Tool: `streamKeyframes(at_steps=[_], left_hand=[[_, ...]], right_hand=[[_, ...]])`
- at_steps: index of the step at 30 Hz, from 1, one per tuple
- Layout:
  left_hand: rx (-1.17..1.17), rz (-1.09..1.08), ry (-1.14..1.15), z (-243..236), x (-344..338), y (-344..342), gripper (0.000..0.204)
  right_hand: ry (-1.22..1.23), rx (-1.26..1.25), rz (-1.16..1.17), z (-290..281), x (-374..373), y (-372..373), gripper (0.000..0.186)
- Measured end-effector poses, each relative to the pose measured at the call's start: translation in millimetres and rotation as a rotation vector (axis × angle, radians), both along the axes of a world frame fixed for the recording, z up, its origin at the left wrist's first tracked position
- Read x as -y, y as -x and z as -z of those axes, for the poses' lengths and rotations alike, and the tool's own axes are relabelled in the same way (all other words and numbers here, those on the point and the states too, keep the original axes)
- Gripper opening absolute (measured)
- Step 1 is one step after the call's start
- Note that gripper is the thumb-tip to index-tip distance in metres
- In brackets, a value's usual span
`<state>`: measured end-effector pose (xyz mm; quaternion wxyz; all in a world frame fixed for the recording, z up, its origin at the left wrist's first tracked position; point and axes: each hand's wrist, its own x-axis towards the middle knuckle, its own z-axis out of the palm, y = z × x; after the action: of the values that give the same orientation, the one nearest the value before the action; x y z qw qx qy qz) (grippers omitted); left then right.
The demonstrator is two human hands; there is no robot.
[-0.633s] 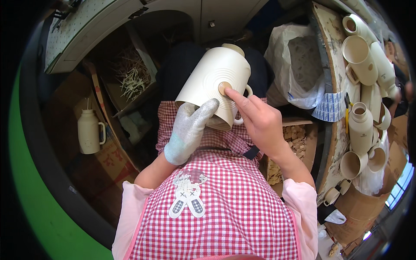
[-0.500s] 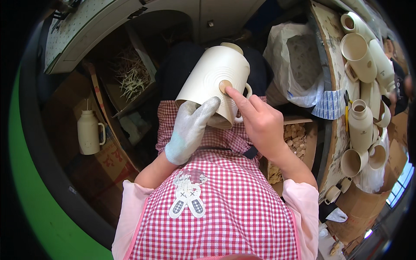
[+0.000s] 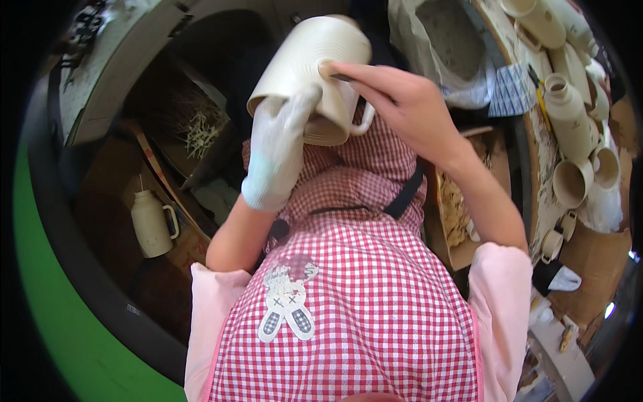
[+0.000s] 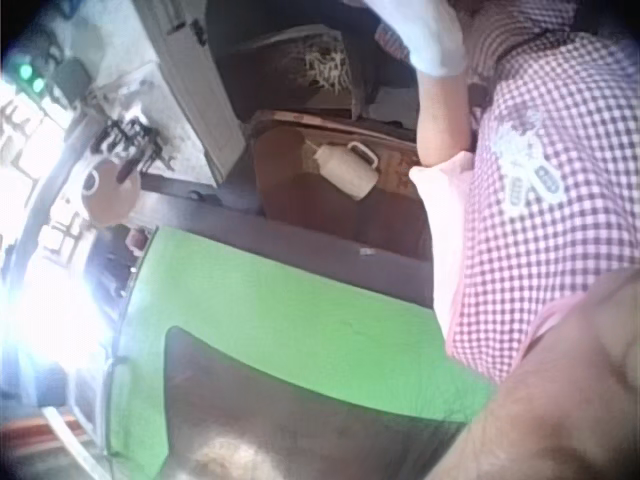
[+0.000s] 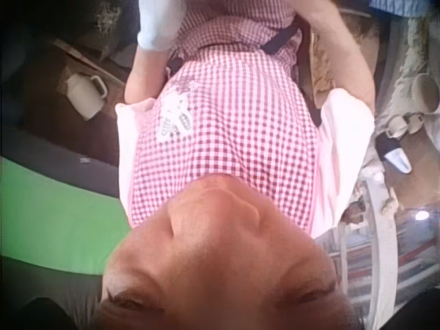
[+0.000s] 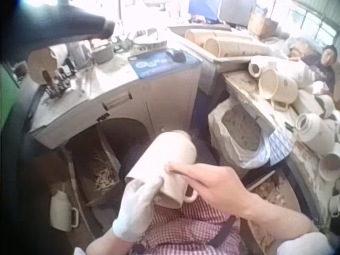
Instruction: The person repeatedly picks up white ceramic pitchers, smooths the interior rim with a tool, and rubs the exterior surface with a small wooden block. They handle each pitcher one at a time, rotating it to access different areas, then place it back on the workbench.
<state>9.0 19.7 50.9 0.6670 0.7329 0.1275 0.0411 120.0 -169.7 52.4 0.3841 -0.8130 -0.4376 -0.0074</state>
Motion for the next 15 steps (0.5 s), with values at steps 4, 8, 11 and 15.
streamKeyframes(at_steps=[4, 8, 11, 15], left_hand=[[-0.063, -0.124, 0.541, -15, -15, 26, 0.053], [-0.091, -0.107, 0.548, -18, -15, 36, 0.055], [-0.127, -0.083, 0.454, -12, -13, 33, 0.057], [-0.078, -0.208, 0.449, -2, -9, 16, 0.061]], right_hand=[[-0.395, -0.698, 0.452, -13, 23, -32, 0.049], [-0.476, -1.097, 0.138, -15, 41, -55, 0.068], [-0.578, -1.031, 0.183, -18, 41, -57, 0.073], [-0.579, -0.816, 0.227, -21, 26, -51, 0.082]])
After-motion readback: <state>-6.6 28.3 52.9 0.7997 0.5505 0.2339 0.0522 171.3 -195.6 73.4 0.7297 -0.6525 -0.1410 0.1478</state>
